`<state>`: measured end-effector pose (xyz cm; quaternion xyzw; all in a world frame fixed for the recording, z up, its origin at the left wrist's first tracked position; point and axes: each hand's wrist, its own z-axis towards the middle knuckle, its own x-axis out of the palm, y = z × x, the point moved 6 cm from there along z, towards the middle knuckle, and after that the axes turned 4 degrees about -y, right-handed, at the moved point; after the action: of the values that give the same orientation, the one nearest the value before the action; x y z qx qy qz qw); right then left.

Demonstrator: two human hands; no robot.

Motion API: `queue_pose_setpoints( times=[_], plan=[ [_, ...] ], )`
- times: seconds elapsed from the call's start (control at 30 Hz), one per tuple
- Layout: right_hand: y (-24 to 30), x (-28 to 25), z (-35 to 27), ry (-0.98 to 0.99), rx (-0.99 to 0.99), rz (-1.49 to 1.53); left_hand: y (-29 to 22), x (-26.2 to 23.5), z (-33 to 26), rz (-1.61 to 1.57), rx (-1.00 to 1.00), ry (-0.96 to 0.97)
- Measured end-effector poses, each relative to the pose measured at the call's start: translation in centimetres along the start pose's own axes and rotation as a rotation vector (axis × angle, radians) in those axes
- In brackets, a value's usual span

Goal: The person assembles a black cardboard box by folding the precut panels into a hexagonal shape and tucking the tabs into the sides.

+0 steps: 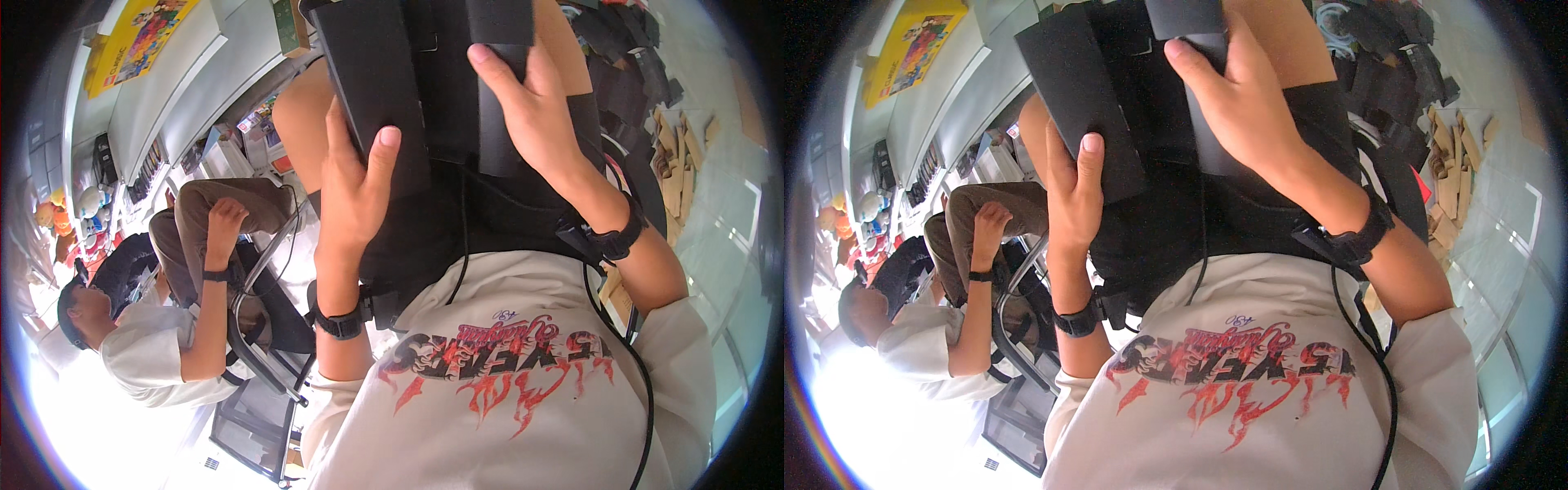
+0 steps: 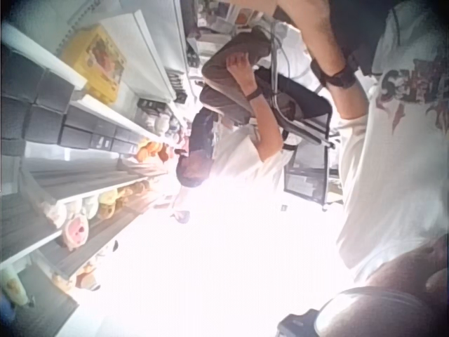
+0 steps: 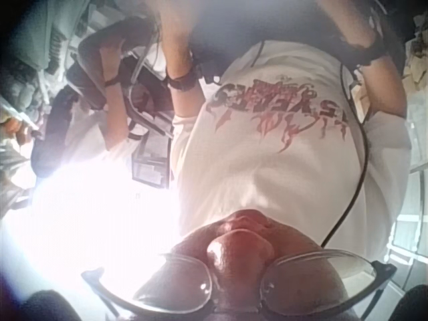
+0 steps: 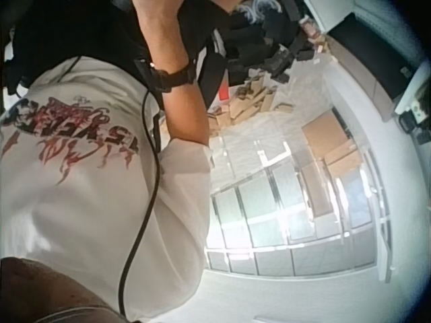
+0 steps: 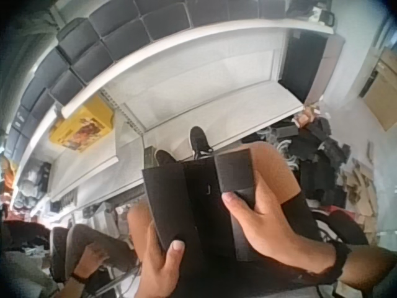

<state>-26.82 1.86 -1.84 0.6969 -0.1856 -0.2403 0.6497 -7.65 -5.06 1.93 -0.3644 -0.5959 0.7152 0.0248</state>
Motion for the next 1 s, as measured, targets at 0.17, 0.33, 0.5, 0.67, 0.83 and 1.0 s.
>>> queue_pose_setpoints(
  times=[0.17,0.33,0.5,0.67,0.83,1.0],
  plan=[
    [0.4,1.3,-0.7,-0.032,-0.217,-0.191,0.7,0.3,-0.2,0.032,0.042,0.111],
    [0.4,1.5,-0.7,0.057,-0.020,-0.078,0.8,0.3,-0.2,0.155,-0.025,0.089],
    [0.9,1.7,-0.9,0.164,-0.010,-0.041,1.1,0.6,-0.3,0.113,-0.038,0.062],
    [1.3,1.9,-0.9,0.156,-0.074,-0.019,1.3,0.7,-0.5,0.147,-0.021,0.064],
    [1.2,2.2,-0.9,0.189,-0.053,0.019,1.1,0.7,-0.6,0.150,0.014,0.037],
    [1.8,2.3,-0.7,0.246,-0.095,0.072,0.6,0.6,-0.5,0.230,0.016,0.044]
  ],
)
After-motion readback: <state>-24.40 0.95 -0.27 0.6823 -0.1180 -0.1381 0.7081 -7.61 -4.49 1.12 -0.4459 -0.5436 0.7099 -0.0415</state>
